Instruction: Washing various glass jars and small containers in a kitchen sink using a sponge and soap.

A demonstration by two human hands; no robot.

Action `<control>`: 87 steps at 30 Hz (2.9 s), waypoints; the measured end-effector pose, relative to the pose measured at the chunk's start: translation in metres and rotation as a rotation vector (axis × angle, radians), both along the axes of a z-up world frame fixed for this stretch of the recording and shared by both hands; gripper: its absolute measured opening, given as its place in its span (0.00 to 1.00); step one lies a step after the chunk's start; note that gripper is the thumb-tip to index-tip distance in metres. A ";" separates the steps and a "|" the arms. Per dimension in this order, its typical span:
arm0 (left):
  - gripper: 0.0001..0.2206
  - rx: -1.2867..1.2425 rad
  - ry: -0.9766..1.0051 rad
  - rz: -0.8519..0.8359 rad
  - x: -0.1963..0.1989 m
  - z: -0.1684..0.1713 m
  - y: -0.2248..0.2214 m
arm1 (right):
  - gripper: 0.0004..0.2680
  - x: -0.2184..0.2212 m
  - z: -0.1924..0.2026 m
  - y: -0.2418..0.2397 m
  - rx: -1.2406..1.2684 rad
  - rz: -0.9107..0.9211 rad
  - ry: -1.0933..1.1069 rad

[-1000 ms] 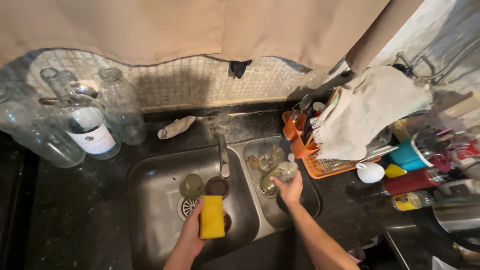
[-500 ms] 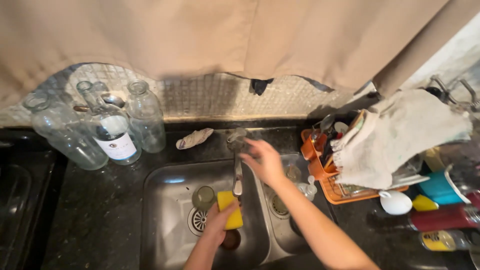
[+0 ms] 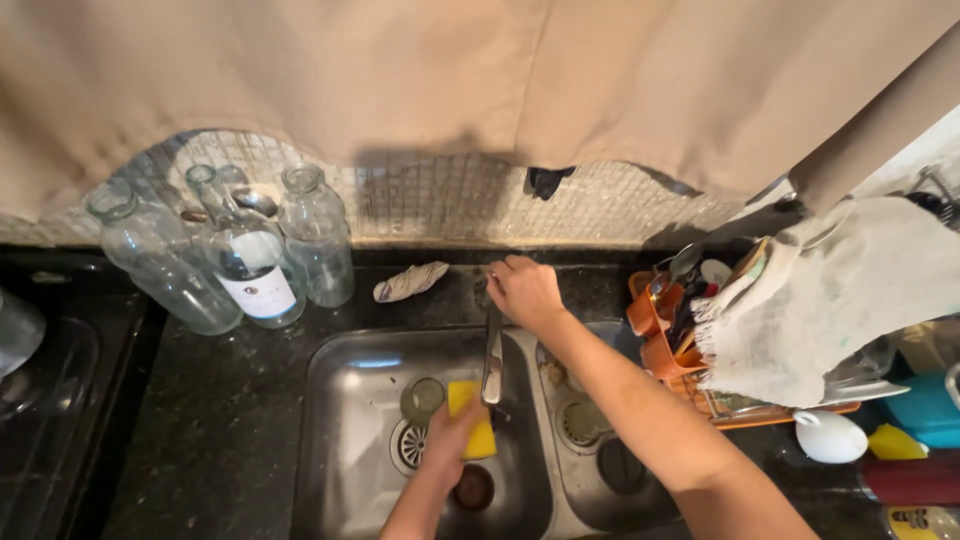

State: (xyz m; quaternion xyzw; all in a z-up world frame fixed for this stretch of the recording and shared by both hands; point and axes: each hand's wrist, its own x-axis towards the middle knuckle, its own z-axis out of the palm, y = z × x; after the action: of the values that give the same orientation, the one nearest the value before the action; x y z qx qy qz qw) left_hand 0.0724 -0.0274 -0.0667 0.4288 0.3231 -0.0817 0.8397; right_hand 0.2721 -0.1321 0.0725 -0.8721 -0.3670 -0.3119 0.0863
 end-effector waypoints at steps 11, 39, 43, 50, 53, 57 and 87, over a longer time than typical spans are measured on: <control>0.23 0.134 0.064 -0.138 0.022 -0.056 -0.013 | 0.13 -0.050 -0.011 -0.015 0.046 -0.063 0.357; 0.47 1.419 -0.705 -1.009 -0.057 -0.143 0.024 | 0.20 -0.185 -0.190 -0.169 -0.062 -0.766 0.928; 0.54 1.483 -0.740 -1.246 -0.049 -0.128 0.008 | 0.17 -0.182 -0.202 -0.176 -0.083 -0.807 0.878; 0.42 1.497 -0.700 -1.224 -0.046 -0.131 0.000 | 0.18 -0.182 -0.203 -0.179 -0.100 -0.753 0.957; 0.41 1.470 -0.680 -1.206 -0.044 -0.125 0.002 | 0.17 -0.180 -0.212 -0.181 -0.153 -0.716 0.934; 0.42 1.345 -0.590 -1.169 -0.049 -0.108 0.007 | 0.16 -0.186 -0.195 -0.175 -0.030 -0.758 0.922; 0.25 1.579 -0.774 -1.243 -0.051 -0.118 0.003 | 0.20 -0.209 -0.135 -0.143 0.435 -0.947 0.835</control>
State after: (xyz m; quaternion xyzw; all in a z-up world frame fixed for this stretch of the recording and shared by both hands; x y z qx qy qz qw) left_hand 0.0218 -0.0245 -0.1852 0.9355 -0.2775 -0.1211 0.1820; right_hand 0.0629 -0.2756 -0.0628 -0.9493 0.1911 -0.0193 0.2487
